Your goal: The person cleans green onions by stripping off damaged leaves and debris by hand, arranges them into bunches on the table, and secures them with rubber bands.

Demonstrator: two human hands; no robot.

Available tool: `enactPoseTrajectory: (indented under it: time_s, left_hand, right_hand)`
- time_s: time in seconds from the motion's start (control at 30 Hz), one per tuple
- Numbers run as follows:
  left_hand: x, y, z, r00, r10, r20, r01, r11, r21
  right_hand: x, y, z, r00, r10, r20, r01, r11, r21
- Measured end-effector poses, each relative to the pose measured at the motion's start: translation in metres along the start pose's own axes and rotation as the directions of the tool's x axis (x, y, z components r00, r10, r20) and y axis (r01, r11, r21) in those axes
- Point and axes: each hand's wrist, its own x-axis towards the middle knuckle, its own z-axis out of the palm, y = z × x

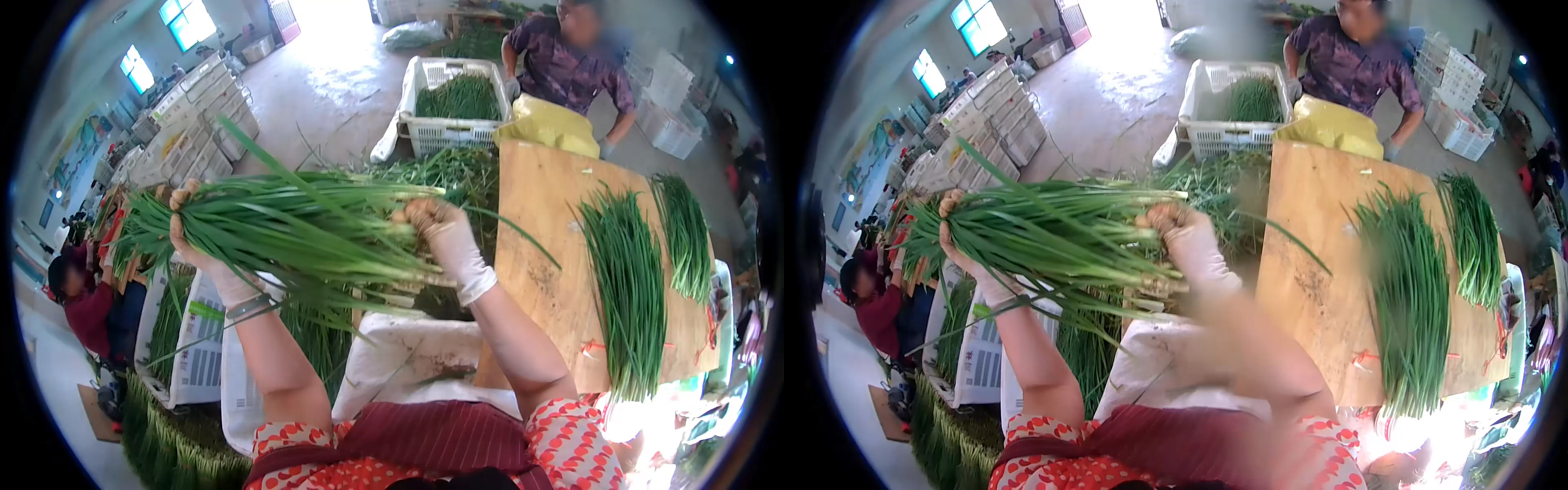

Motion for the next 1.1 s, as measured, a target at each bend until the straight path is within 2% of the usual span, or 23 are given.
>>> enactPoseTrajectory:
  time_s: [0.1,0.17,0.2,0.23,0.3,0.37,0.43,0.47,0.5,0.53,0.57,0.6,0.7,0.73,0.77,0.8,0.83,0.9,0.93,0.97,1.0,1.03,1.1]
  left_hand:
    - [-0.002,0.005,-0.001,1.000,-0.012,0.023,0.012,1.000,-0.017]
    - [-0.003,0.008,0.001,0.999,-0.033,0.011,0.034,0.998,-0.057]
    - [-0.001,0.012,-0.006,0.995,-0.080,0.052,0.087,0.984,-0.158]
    - [0.001,0.016,-0.013,0.988,-0.122,0.096,0.143,0.956,-0.255]
    - [0.006,0.028,-0.031,0.987,-0.134,0.093,0.153,0.961,-0.232]
    - [0.004,0.033,-0.034,0.986,-0.143,0.088,0.159,0.965,-0.208]
    - [0.004,0.033,-0.029,0.997,-0.075,-0.008,0.074,0.992,-0.100]
    - [0.014,0.030,-0.040,0.968,-0.077,0.241,0.161,0.922,-0.351]
    - [0.010,0.026,-0.033,0.968,-0.081,0.239,0.164,0.922,-0.351]
    - [0.005,0.021,-0.018,0.966,-0.113,0.232,0.201,0.894,-0.400]
    - [0.002,0.018,-0.010,0.963,-0.147,0.228,0.237,0.863,-0.446]
    - [0.005,0.018,-0.015,0.961,-0.154,0.230,0.245,0.862,-0.444]
    - [0.013,0.020,-0.025,0.921,-0.172,0.350,0.296,0.894,-0.338]
    - [0.011,0.023,-0.017,0.918,-0.203,0.340,0.344,0.832,-0.435]
    - [0.008,0.026,-0.014,0.914,-0.234,0.331,0.385,0.758,-0.527]
    - [0.012,0.037,-0.029,0.942,-0.222,0.252,0.329,0.767,-0.551]
    - [0.010,0.040,-0.022,0.942,-0.225,0.248,0.328,0.770,-0.548]
    - [0.008,0.046,-0.007,0.847,-0.267,0.459,0.517,0.614,-0.596]
    - [0.018,0.051,-0.023,0.755,-0.238,0.611,0.591,0.649,-0.479]
    - [0.021,0.058,-0.029,0.759,-0.236,0.607,0.586,0.653,-0.479]
    - [0.022,0.065,-0.032,0.726,-0.308,0.615,0.662,0.558,-0.501]
    - [0.029,0.057,-0.041,0.774,-0.118,0.622,0.563,0.578,-0.591]
    - [0.043,0.038,-0.055,0.779,0.277,0.562,0.390,0.488,-0.781]
  right_hand:
    - [0.002,0.011,-0.016,0.963,-0.268,-0.009,0.261,0.945,-0.199]
    - [0.001,0.011,-0.027,0.928,-0.369,-0.055,0.363,0.927,-0.090]
    - [0.005,0.014,-0.041,0.919,-0.384,-0.094,0.368,0.917,-0.153]
    - [0.003,0.005,-0.052,0.961,-0.206,-0.183,0.193,0.978,-0.083]
    - [0.018,0.016,-0.093,0.896,-0.222,-0.384,0.177,0.973,-0.150]
    - [0.041,0.051,-0.145,0.860,-0.304,-0.410,0.229,0.948,-0.222]
    - [0.038,0.043,-0.139,0.862,-0.427,-0.272,0.235,0.813,-0.533]
    - [0.033,0.030,-0.124,0.913,-0.398,-0.088,0.270,0.751,-0.602]
    - [0.022,0.004,-0.094,0.930,-0.355,0.099,0.331,0.687,-0.647]
    - [0.022,0.000,-0.077,0.850,-0.440,0.289,0.509,0.546,-0.666]
    - [0.019,-0.011,-0.053,0.879,-0.321,0.352,0.467,0.723,-0.509]
    - [0.017,-0.019,-0.034,0.858,-0.288,0.425,0.488,0.713,-0.504]
    - [0.025,0.002,-0.015,0.736,-0.282,0.615,0.456,0.878,-0.144]
    - [0.017,0.009,-0.011,0.823,-0.232,0.519,0.308,0.949,-0.064]
    - [0.010,0.007,-0.015,0.780,-0.289,0.555,0.551,0.739,-0.388]
    - [0.000,-0.003,-0.015,0.732,-0.345,0.588,0.681,0.374,-0.629]
    - [-0.005,-0.003,-0.020,0.780,-0.283,0.558,0.625,0.375,-0.684]
    - [-0.005,0.010,-0.048,0.789,-0.410,0.457,0.613,0.479,-0.629]
    - [-0.001,0.016,-0.066,0.849,-0.387,0.360,0.524,0.529,-0.668]
    - [0.005,0.023,-0.084,0.897,-0.356,0.261,0.431,0.576,-0.695]
    - [0.012,0.028,-0.101,0.965,-0.253,0.066,0.190,0.504,-0.843]
    - [0.022,0.033,-0.118,0.973,-0.176,-0.151,-0.070,0.394,-0.916]
    - [0.040,0.049,-0.149,0.977,-0.166,-0.136,-0.038,0.489,-0.872]
